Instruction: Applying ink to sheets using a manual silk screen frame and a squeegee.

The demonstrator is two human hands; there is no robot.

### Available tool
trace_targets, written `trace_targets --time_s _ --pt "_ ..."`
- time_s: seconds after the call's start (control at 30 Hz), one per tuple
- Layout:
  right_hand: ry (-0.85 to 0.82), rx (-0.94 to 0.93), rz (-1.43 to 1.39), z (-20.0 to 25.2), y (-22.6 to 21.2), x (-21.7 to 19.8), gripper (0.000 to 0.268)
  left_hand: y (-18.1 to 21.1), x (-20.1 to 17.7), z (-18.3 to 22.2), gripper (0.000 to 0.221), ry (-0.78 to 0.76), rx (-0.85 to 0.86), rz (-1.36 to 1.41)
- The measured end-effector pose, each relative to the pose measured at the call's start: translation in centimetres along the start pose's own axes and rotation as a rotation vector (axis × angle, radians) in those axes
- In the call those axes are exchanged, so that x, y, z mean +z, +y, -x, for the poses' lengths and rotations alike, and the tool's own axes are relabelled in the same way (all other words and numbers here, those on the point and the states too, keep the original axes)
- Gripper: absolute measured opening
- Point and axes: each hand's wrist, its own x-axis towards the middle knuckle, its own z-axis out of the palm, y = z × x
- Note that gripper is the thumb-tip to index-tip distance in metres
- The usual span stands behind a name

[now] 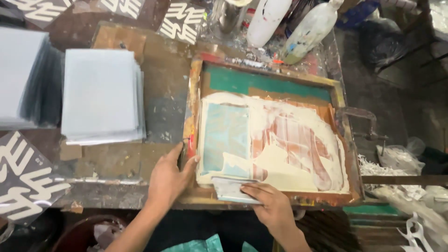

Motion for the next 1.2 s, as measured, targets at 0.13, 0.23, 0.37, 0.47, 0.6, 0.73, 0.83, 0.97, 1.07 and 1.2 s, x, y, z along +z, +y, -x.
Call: trace_targets --time_s 0.13,0.23,0.37,0.47,0.6,0.73,0.83,0.97,1.07,1.2 --pt "-0.116 -0.184 0.024 -5.6 3.2 0.4 0.040 3.3 -2.5 -3.0 0.060 -0.217 -0.160 -0.195" --pt "-0.040 -0.447 0.375 -12.1 5.6 1.2 0.030 4.0 -1.4 -6.8 0.043 -0.160 0.331 -0.093" --pt "0.050 -0.375 0.118 -17.2 6.7 2.3 0.042 2.8 2.3 -11.0 0.042 -0.180 0.801 -0.182" --pt "0.050 -0.251 0.055 -15.3 5.9 3.3 0.051 1.0 3.2 -9.3 0.041 -0.224 0.850 -0.202" --pt "0.067 -0.158 0.167 -7.0 3.3 4.7 0.055 -0.3 1.9 -1.1 0.048 -0.161 0.891 -0.202" --pt "0.078 -0.196 0.167 -0.3 1.0 5.0 0.058 -1.3 0.7 5.8 0.043 -0.192 0.777 -0.153" --pt "0.015 -0.131 0.100 0.0 0.7 4.0 0.063 -0.5 -1.2 6.3 0.048 -0.291 0.755 -0.005" --pt "0.029 -0.158 0.058 -0.4 -0.2 2.6 0.060 -1.2 -1.5 4.3 0.062 -0.085 0.363 -0.004" --pt "0.115 -0.186 0.051 -0.4 -0.6 2.1 0.056 -1.8 0.7 3.9 0.055 0.063 0.233 -0.082" --pt "0.427 -0.193 0.034 0.4 -0.5 2.1 0.049 3.8 -3.2 4.4 0.064 -0.144 -0.114 0.157"
